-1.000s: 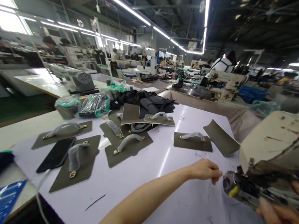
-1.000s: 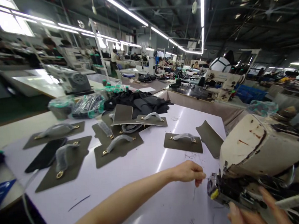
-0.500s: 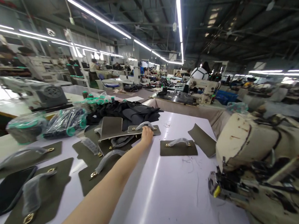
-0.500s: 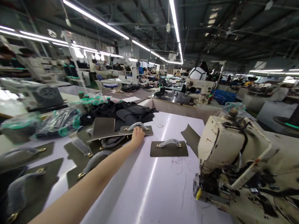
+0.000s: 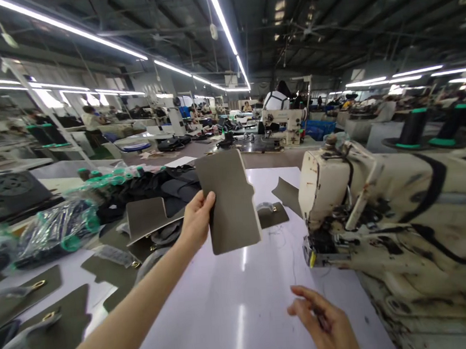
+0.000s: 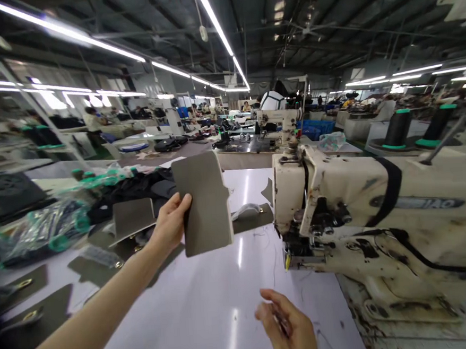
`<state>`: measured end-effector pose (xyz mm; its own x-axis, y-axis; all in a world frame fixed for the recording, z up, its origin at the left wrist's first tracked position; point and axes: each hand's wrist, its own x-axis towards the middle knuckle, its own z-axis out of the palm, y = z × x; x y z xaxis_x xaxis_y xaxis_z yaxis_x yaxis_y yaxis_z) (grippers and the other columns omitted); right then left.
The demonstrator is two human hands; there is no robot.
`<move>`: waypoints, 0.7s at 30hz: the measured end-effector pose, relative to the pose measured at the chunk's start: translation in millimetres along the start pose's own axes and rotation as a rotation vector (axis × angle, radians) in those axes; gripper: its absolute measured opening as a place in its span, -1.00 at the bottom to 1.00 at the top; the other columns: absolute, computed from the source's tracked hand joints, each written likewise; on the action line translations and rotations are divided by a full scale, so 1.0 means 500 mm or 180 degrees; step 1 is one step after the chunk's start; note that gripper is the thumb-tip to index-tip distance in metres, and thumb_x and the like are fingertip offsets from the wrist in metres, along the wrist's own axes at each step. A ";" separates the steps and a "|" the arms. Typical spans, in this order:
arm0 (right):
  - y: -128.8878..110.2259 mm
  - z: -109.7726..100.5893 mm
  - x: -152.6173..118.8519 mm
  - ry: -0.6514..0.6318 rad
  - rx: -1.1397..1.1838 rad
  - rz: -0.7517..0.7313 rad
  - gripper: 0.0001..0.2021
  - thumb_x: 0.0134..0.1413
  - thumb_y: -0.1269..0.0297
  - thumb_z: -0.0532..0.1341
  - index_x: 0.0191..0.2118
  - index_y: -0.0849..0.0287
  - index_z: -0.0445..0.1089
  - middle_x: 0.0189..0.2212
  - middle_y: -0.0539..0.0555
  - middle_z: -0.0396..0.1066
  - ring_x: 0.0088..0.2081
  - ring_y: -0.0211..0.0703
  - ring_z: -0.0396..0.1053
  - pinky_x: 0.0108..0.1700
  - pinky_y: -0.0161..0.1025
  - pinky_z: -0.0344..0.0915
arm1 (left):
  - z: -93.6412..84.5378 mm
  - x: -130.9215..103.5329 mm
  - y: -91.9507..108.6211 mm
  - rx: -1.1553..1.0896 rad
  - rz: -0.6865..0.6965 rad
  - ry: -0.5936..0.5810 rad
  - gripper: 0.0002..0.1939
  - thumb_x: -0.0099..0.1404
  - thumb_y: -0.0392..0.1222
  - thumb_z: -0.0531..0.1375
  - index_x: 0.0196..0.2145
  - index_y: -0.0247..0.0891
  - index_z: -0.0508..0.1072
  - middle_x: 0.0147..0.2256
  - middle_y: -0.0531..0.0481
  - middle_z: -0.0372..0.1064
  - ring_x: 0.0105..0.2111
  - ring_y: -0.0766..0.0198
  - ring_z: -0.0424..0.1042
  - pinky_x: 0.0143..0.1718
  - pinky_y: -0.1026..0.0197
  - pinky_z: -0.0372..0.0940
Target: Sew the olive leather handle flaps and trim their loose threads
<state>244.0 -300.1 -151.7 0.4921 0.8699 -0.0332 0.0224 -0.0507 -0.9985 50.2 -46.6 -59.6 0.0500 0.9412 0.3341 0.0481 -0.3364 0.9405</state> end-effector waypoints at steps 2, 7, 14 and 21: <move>-0.035 0.031 -0.009 -0.0154 0.0214 0.0010 -0.43 -0.06 -0.15 0.36 -0.04 0.19 0.54 -0.29 0.18 0.59 -0.24 -0.02 0.54 -0.26 -0.30 0.43 | 0.036 -0.102 -0.006 -0.0467 -0.0174 0.0099 -0.51 0.30 0.18 0.17 0.04 -0.17 0.38 -0.02 -0.08 0.48 -0.17 0.19 0.51 -0.18 0.19 0.42; -0.062 0.061 -0.020 -0.0055 0.0967 0.0003 -0.55 0.06 0.00 0.33 -0.02 0.20 0.52 -0.18 0.20 0.57 -0.14 0.01 0.52 -0.14 -0.22 0.46 | 0.063 -0.295 -0.013 -0.2136 -0.1475 0.0229 -0.61 0.23 -0.14 0.33 0.03 -0.08 0.47 0.01 0.00 0.49 -0.10 0.24 0.50 -0.13 0.29 0.43; -0.023 0.010 -0.035 0.0352 -0.0397 -0.2119 -0.66 0.22 0.48 0.14 0.05 0.13 0.50 -0.10 0.12 0.54 -0.11 -0.10 0.52 -0.06 -0.25 0.44 | 0.025 -0.398 -0.010 -0.1723 -0.2131 -0.0088 -0.50 0.26 -0.11 0.31 0.15 -0.01 0.39 0.23 -0.06 0.28 0.20 0.00 0.28 0.08 0.01 0.36; -0.013 0.062 -0.063 0.0273 -0.1345 -0.3489 -0.74 0.28 0.45 0.09 -0.08 0.18 0.52 -0.15 0.10 0.60 -0.41 -0.23 0.52 -0.39 -0.30 0.35 | 0.066 -0.451 0.022 -0.2661 -0.3140 -0.0371 -0.50 0.13 0.15 0.35 -0.12 -0.28 0.56 0.03 -0.25 0.47 0.11 -0.17 0.40 0.05 -0.06 0.40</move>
<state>201.5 -312.1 -145.6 0.0873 0.5147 0.8529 0.7486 0.5310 -0.3971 72.6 -263.5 -126.6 0.4384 0.7568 -0.4849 -0.5169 0.6536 0.5528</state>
